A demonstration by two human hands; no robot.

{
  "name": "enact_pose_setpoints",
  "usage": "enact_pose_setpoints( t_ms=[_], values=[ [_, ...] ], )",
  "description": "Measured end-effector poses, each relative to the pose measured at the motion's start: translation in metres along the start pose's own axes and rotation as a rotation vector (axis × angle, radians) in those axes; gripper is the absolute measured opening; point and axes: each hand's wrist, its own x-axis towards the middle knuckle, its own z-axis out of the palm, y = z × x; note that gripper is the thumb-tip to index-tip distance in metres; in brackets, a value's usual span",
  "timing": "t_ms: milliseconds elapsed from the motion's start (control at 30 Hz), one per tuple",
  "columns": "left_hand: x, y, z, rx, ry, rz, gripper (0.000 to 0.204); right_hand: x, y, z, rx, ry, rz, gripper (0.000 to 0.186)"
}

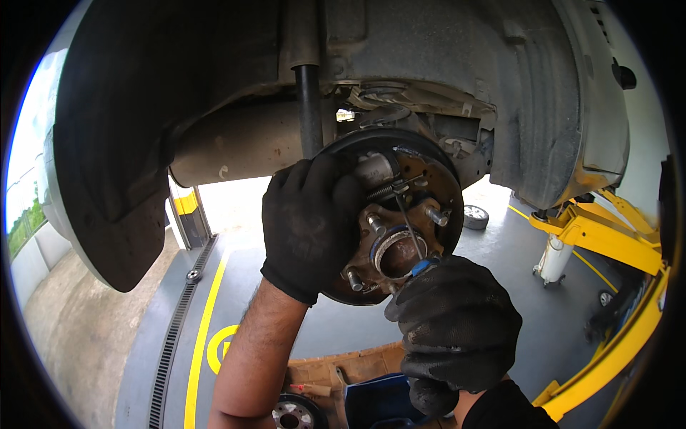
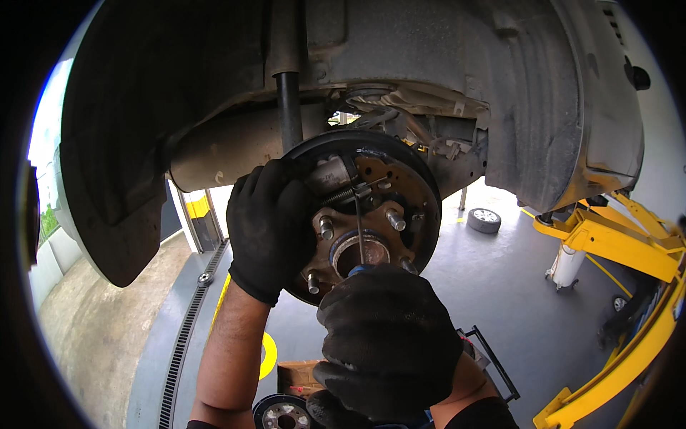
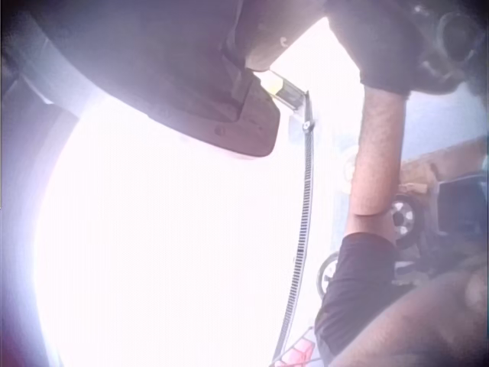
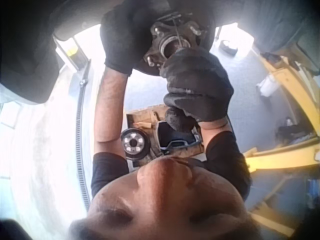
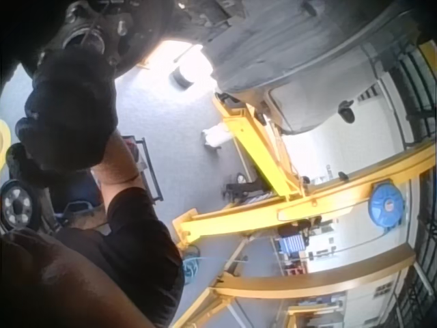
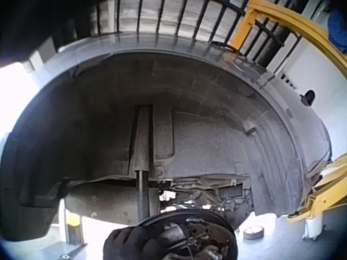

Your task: The person removes and reinstalls a brake drum on a vehicle's wheel hub, using a screwdriver to adjust internal components. The person repeatedly handles the brake drum and uses a screwdriver to manipulate the brake assembly.

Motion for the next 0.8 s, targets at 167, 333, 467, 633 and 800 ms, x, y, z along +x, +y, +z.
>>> enact_pose_setpoints(
  t_ms=[167,333,467,633,800],
  values=[
    [0.001,0.003,0.002,0.001,-0.016,-0.016,0.02,0.002,0.0,-0.005,-0.014,0.016,-0.01,0.03],
    [-0.006,-0.007,-0.002,0.015,0.012,-0.006,0.022,0.002,0.008,-0.009,0.062,0.076,-0.007,0.029],
    [0.001,0.003,0.005,-0.014,-0.012,-0.004,0.024,0.0,0.001,-0.02,0.019,0.078,0.004,0.029],
    [-0.005,-0.002,-0.002,0.026,-0.034,-0.024,0.023,0.001,0.005,-0.009,0.041,0.044,-0.002,0.028],
    [0.0,0.003,0.0,0.003,-0.019,-0.022,0.021,0.001,-0.002,-0.007,-0.024,-0.01,0.02,0.028]
  ],
)
